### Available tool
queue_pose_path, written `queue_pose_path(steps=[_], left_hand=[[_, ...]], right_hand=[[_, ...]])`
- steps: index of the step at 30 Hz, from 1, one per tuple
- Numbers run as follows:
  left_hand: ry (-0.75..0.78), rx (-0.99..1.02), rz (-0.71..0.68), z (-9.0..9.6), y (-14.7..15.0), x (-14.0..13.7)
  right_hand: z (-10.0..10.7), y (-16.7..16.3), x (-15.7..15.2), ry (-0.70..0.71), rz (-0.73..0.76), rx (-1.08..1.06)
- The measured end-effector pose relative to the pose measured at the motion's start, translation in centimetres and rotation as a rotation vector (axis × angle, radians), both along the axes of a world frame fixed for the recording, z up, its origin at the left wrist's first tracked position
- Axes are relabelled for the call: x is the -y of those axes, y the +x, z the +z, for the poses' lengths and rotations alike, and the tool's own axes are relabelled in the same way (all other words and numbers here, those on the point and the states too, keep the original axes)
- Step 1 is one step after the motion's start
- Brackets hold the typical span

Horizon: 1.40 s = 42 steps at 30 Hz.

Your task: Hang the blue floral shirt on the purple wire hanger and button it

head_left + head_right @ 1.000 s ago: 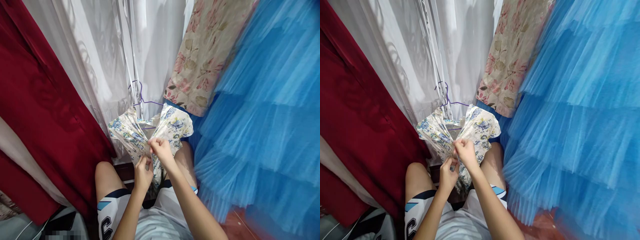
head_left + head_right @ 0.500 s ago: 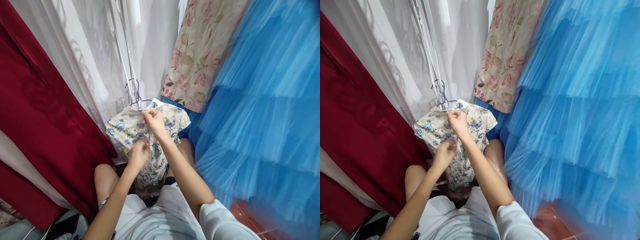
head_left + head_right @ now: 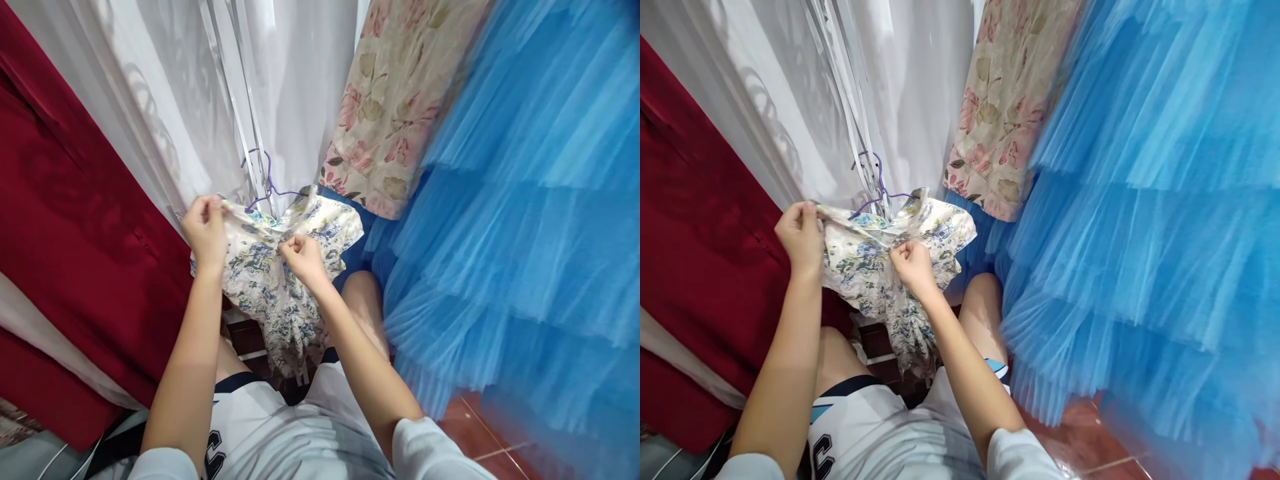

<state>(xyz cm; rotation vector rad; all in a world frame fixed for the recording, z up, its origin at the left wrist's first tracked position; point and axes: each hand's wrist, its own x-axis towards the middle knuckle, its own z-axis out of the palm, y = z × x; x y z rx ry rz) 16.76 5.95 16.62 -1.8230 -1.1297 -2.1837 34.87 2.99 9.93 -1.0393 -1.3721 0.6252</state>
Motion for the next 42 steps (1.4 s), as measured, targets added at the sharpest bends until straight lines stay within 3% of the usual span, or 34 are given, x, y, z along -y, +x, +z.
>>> queue_pose_path(steps=[3,6,10,12,15,18,22,24,26,28,31,36,39,42], left_hand=[[-0.110,0.306,0.095,-2.5,-4.6,-2.1],[-0.381,0.921,-0.161,-7.0,-6.4,-2.5],[-0.585,1.090,-0.318,-13.5,-4.2,-0.7],[-0.654,1.110,-0.394,-15.5,-2.0,0.8],[-0.650,1.044,-0.606,-16.1,1.8,3.4],[-0.551,0.756,-0.850,-14.2,5.5,6.1],[-0.514,0.249,-0.786,-11.8,9.6,8.6],[-0.503,0.094,-0.767,-11.5,10.9,9.1],[-0.475,0.012,-0.766,-11.6,11.6,9.1],[-0.464,-0.050,-0.716,-11.8,11.3,8.8],[-0.603,-0.120,-0.696,-12.2,9.4,7.9],[-0.925,-0.035,-1.120,-14.8,6.2,7.2],[-1.004,0.042,-1.253,-16.6,5.4,8.0],[-1.080,0.076,-1.375,-17.2,4.6,9.5]], right_hand=[[-2.2,-0.5,1.4,-0.084,0.075,-0.061],[-3.9,-1.1,2.5,-0.138,0.161,-0.145],[-6.2,-1.0,3.0,-0.167,0.157,-0.305],[-7.6,-0.2,2.9,-0.183,0.096,-0.397],[-9.9,1.7,2.4,-0.208,-0.064,-0.525],[-12.0,3.9,2.0,-0.215,-0.266,-0.578],[-12.3,5.5,2.6,-0.158,-0.412,-0.517],[-11.3,5.5,3.3,-0.096,-0.280,-0.381],[-10.0,5.2,4.0,-0.091,0.019,-0.267],[-8.6,4.7,4.8,-0.186,0.281,-0.295],[-7.2,4.3,5.8,-0.393,0.444,-0.425],[-5.9,5.1,7.5,-0.523,0.699,-0.407],[-5.7,5.8,8.0,-0.531,0.810,-0.431],[-5.7,6.7,8.5,-0.536,0.910,-0.404]])
